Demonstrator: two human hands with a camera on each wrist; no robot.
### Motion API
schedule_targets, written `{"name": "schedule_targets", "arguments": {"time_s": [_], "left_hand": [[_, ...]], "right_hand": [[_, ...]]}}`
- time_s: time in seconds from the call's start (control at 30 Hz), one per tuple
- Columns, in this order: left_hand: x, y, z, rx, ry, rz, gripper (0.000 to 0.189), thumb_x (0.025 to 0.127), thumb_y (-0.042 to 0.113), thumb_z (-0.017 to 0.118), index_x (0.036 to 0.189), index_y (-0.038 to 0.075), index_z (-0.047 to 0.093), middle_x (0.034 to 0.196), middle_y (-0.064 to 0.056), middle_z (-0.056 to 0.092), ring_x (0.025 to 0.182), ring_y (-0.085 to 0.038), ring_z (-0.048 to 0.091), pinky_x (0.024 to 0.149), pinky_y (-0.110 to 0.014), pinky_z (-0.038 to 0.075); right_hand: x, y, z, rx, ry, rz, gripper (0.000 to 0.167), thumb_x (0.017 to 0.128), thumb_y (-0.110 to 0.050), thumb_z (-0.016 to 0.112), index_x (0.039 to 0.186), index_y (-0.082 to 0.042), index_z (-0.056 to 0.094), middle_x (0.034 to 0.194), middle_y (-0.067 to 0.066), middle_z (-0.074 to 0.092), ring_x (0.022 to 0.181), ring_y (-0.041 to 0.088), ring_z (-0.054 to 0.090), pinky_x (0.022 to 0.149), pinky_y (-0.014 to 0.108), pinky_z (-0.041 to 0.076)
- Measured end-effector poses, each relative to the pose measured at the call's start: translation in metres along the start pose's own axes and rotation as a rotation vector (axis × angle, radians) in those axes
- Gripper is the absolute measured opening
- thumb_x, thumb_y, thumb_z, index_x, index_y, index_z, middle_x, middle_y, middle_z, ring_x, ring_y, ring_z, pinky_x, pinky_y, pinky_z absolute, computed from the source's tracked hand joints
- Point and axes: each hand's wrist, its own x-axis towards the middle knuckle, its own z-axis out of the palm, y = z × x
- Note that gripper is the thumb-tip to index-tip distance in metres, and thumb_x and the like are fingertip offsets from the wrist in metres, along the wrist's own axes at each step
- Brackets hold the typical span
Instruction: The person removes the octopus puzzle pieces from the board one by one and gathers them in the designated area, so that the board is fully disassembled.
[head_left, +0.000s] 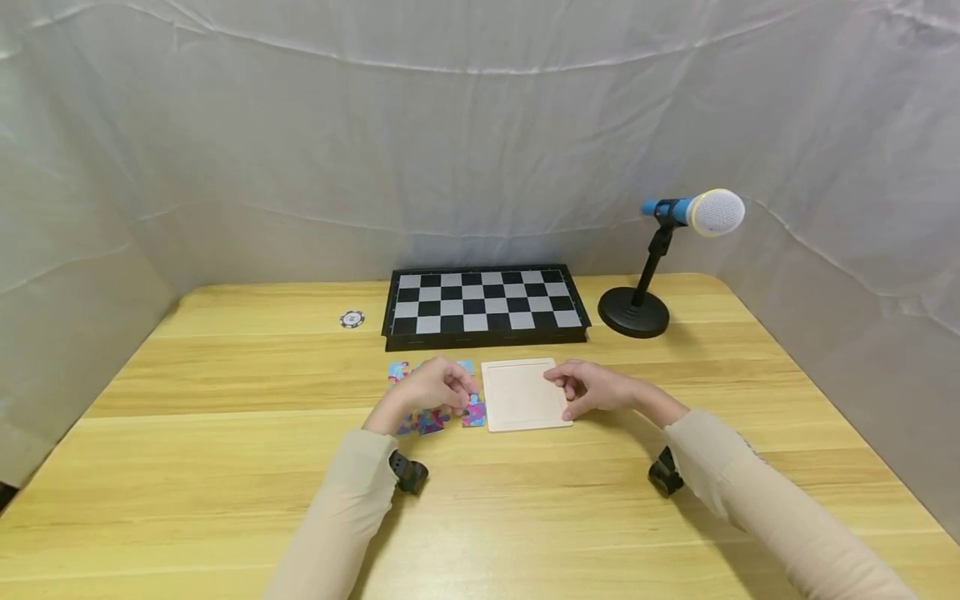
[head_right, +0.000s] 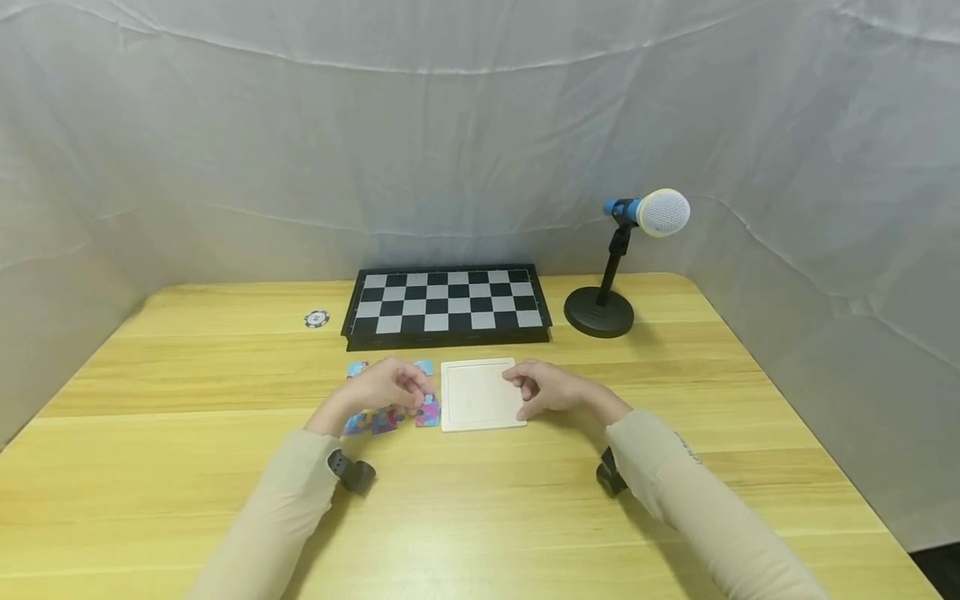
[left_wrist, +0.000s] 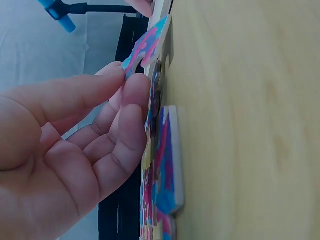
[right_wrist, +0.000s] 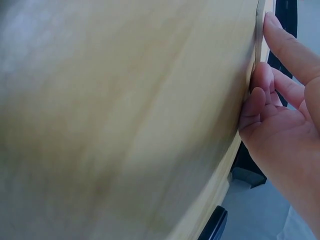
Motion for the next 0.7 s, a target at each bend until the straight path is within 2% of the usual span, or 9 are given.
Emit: {"name": "schedule_targets", "arguments": {"time_s": [0.27,0.47,0.7], "left_hand": [[-0.0007,0.0009,0.0012,0.033,-0.023,-0.049,0.012,0.077,-0.010,0.058,0.086,-0.004,0.063,0.067,-0.007,0.059,0.053,-0.015,0.051,0.051,-0.024,0.044],[-0.0009,0.0018,0.0010,0.053,-0.024,-0.052,0.015,0.074,-0.013,0.059,0.085,-0.004,0.062,0.068,-0.008,0.060,0.054,-0.015,0.053,0.051,-0.024,0.045],[-0.0022,0.0016,-0.0012,0.064,-0.014,-0.051,0.011,0.079,-0.007,0.059,0.090,-0.004,0.062,0.070,-0.008,0.061,0.057,-0.016,0.055,0.054,-0.026,0.046]], "right_hand": [[-0.0003,0.0009,0.0000,0.000,-0.002,-0.007,0.058,0.074,-0.005,0.071,0.121,0.015,0.042,0.088,0.008,0.045,0.077,0.017,0.042,0.068,0.024,0.037],[-0.0017,0.0005,0.0005,0.002,0.000,-0.002,0.058,0.074,-0.006,0.071,0.121,0.015,0.042,0.089,0.008,0.044,0.077,0.017,0.041,0.068,0.024,0.037],[-0.0019,-0.0006,0.0015,-0.003,0.001,-0.008,0.057,0.075,-0.006,0.071,0.121,0.014,0.042,0.089,0.009,0.044,0.078,0.018,0.041,0.068,0.025,0.036]]}}
